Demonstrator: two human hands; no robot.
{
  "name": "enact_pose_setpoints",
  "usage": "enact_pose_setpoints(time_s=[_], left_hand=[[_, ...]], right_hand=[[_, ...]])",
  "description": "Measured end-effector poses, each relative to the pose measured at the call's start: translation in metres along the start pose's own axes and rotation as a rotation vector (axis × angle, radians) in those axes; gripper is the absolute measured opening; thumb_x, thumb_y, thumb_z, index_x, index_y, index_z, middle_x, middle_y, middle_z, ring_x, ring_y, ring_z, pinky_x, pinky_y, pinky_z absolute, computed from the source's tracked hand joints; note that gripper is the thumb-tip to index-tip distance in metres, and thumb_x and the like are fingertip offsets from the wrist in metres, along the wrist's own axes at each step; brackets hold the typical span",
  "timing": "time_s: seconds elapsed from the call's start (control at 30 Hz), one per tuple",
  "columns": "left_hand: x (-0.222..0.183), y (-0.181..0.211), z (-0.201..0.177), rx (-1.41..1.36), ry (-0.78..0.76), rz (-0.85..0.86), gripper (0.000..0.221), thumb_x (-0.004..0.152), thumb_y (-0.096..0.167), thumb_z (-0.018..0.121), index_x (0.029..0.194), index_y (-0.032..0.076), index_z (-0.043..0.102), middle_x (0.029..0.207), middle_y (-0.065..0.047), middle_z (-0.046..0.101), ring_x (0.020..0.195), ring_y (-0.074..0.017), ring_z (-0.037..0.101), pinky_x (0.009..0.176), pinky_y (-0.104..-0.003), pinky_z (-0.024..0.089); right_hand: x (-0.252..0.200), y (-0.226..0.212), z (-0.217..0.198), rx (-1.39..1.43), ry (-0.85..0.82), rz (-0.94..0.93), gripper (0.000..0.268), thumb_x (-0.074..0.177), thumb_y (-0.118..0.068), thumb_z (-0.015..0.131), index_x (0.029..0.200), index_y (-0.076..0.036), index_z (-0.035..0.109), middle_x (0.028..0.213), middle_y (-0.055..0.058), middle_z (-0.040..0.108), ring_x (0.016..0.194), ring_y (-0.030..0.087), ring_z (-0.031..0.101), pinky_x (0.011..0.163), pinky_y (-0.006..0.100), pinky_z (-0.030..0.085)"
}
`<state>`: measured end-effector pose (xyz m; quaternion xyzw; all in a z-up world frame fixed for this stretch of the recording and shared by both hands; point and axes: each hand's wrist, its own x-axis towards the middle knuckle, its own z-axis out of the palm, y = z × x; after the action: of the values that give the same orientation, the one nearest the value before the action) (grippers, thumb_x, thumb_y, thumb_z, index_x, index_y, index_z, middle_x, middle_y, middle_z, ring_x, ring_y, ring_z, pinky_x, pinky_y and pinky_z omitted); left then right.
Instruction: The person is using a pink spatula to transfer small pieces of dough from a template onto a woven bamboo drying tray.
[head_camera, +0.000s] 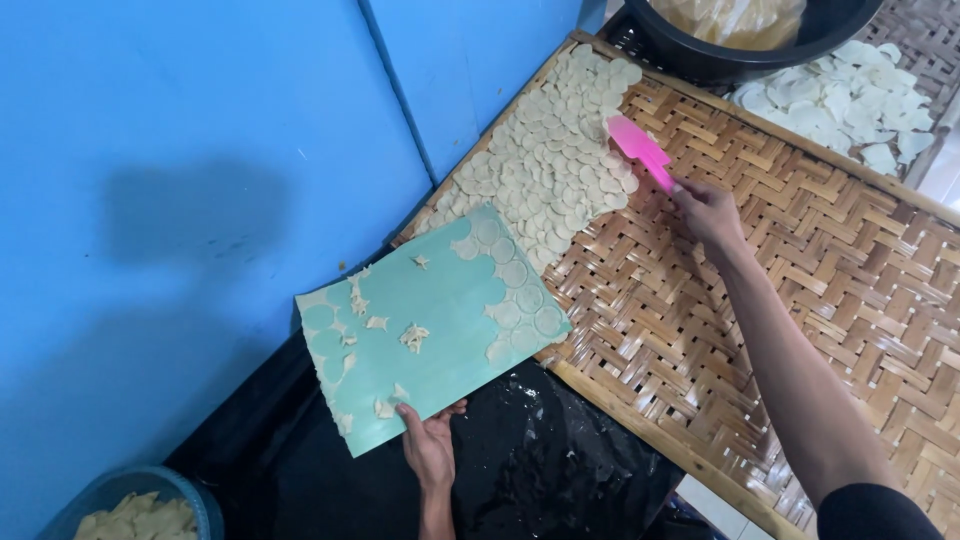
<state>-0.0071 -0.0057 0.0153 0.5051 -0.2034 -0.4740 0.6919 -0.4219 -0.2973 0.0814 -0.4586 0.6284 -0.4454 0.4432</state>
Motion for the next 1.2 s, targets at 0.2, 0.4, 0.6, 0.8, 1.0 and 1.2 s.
enact_pose_setpoints(time_s=[0.2, 0.4, 0.6, 0.8, 1.0, 1.2], left_hand=[[-0.003, 0.010, 0.007, -0.006, 0.020, -0.030, 0.072, 0.107, 0.051, 0.022, 0.133, -0.011, 0.049, 0.097, -0.025, 0.068, 0.083, -0.0314, 0.067, 0.078, -0.043, 0.053], [0.006, -0.018, -0.017, -0.009, -0.087, 0.050, 0.073, 0.111, 0.049, 0.026, 0.119, -0.016, 0.057, 0.091, -0.027, 0.069, 0.084, -0.0308, 0.069, 0.081, -0.043, 0.055], [0.002, -0.014, -0.013, 0.079, -0.163, 0.114, 0.058, 0.109, 0.040, 0.034, 0.113, -0.011, 0.063, 0.084, -0.023, 0.074, 0.070, -0.0264, 0.070, 0.066, -0.039, 0.058], [-0.007, -0.010, -0.002, 0.332, -0.145, 0.085, 0.056, 0.110, 0.034, 0.036, 0.101, -0.010, 0.069, 0.078, -0.019, 0.076, 0.061, -0.0222, 0.071, 0.056, -0.033, 0.057], [-0.012, 0.001, 0.006, 0.360, -0.136, 0.113, 0.054, 0.110, 0.033, 0.035, 0.108, -0.010, 0.068, 0.085, -0.019, 0.077, 0.067, -0.0218, 0.072, 0.060, -0.033, 0.058], [-0.013, 0.001, 0.006, 0.375, -0.136, 0.126, 0.050, 0.109, 0.031, 0.036, 0.110, -0.009, 0.067, 0.086, -0.019, 0.077, 0.068, -0.0214, 0.073, 0.061, -0.033, 0.059]], right_hand=[[-0.009, -0.015, 0.011, -0.450, 0.164, -0.208, 0.037, 0.105, -0.019, 0.061, 0.141, -0.016, 0.066, 0.096, 0.009, 0.074, 0.069, 0.014, 0.067, 0.062, 0.030, 0.054], [-0.037, -0.014, 0.013, -0.944, 0.375, -0.571, 0.044, 0.103, -0.013, 0.061, 0.147, -0.012, 0.066, 0.092, 0.019, 0.066, 0.070, 0.026, 0.062, 0.059, 0.043, 0.050], [-0.151, -0.037, 0.029, -0.618, 0.114, -0.535, 0.037, 0.107, -0.014, 0.056, 0.143, -0.008, 0.063, 0.088, 0.015, 0.072, 0.057, 0.014, 0.060, 0.049, 0.034, 0.051], [-0.258, -0.049, 0.046, -0.683, -0.195, -0.334, 0.032, 0.096, -0.019, 0.063, 0.127, -0.018, 0.073, 0.078, 0.006, 0.076, 0.044, 0.015, 0.060, 0.039, 0.034, 0.049], [-0.289, -0.033, 0.047, -0.867, -0.214, -0.355, 0.038, 0.094, -0.026, 0.063, 0.131, -0.024, 0.070, 0.077, 0.003, 0.072, 0.042, 0.018, 0.060, 0.042, 0.036, 0.053], [-0.289, -0.016, 0.049, -0.948, -0.219, -0.361, 0.038, 0.096, -0.026, 0.060, 0.134, -0.027, 0.066, 0.084, 0.002, 0.069, 0.047, 0.019, 0.062, 0.043, 0.038, 0.054]])
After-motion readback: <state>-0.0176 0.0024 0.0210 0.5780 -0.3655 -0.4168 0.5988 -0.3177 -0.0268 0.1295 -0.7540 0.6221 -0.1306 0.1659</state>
